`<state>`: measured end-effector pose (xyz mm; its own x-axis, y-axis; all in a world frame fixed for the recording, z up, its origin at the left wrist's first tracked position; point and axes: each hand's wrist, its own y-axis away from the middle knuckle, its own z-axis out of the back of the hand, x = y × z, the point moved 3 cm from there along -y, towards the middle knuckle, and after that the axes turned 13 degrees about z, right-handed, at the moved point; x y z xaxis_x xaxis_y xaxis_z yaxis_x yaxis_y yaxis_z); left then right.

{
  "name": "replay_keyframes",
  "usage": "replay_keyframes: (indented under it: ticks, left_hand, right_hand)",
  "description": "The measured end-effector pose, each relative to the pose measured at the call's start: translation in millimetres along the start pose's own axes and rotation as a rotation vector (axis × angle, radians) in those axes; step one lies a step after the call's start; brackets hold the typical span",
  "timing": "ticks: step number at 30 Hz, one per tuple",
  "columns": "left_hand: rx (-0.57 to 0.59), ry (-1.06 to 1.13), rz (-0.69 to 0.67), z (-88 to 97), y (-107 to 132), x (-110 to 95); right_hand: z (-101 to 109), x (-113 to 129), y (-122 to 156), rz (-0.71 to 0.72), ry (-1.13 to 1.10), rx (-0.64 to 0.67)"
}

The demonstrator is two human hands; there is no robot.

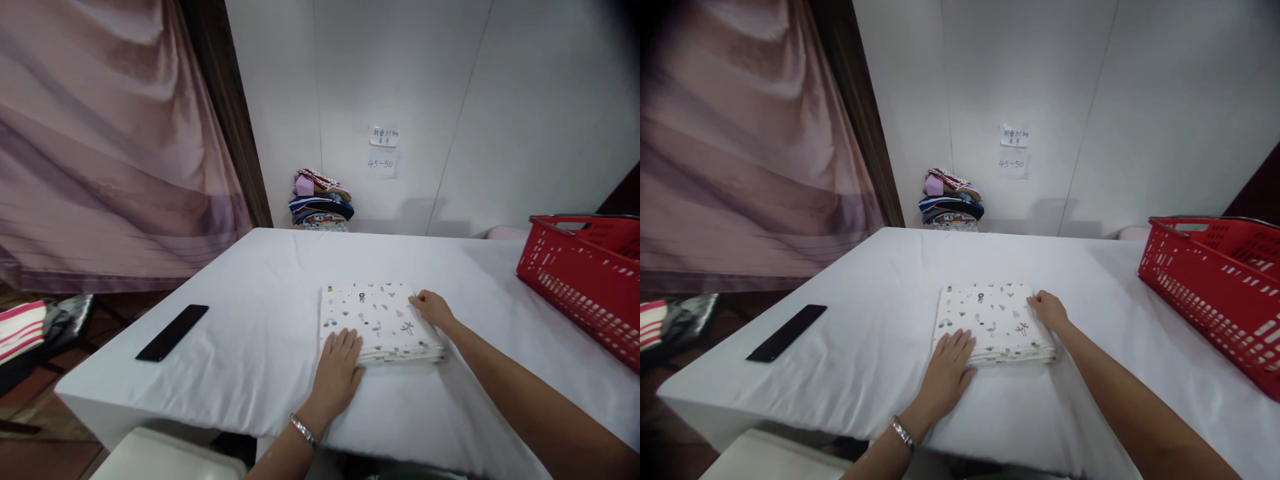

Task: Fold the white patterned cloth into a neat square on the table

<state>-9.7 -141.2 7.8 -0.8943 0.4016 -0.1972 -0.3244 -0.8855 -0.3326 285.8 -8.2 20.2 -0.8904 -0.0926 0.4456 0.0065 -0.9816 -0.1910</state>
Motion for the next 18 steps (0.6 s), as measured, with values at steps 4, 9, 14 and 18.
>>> replay_keyframes:
  ticks: [4,9,14,18]
  left_hand:
    - [-0.017,-0.007,-0.020,-2.1,1,2]
    - [-0.047,0.017,-0.030,-3.0,2,3]
    - [-0.036,0.033,-0.023,-3.6,2,3]
    - [-0.015,0.021,-0.015,-4.6,2,4]
  right_hand:
    - [-1,-9,5,-0.023,0.027,0.011]
    - [1,-8,5,0.011,0.055,0.073]
    - [3,-1,-12,-0.022,0.100,0.076]
    - [-3,1,-21,-0.031,0.131,0.082]
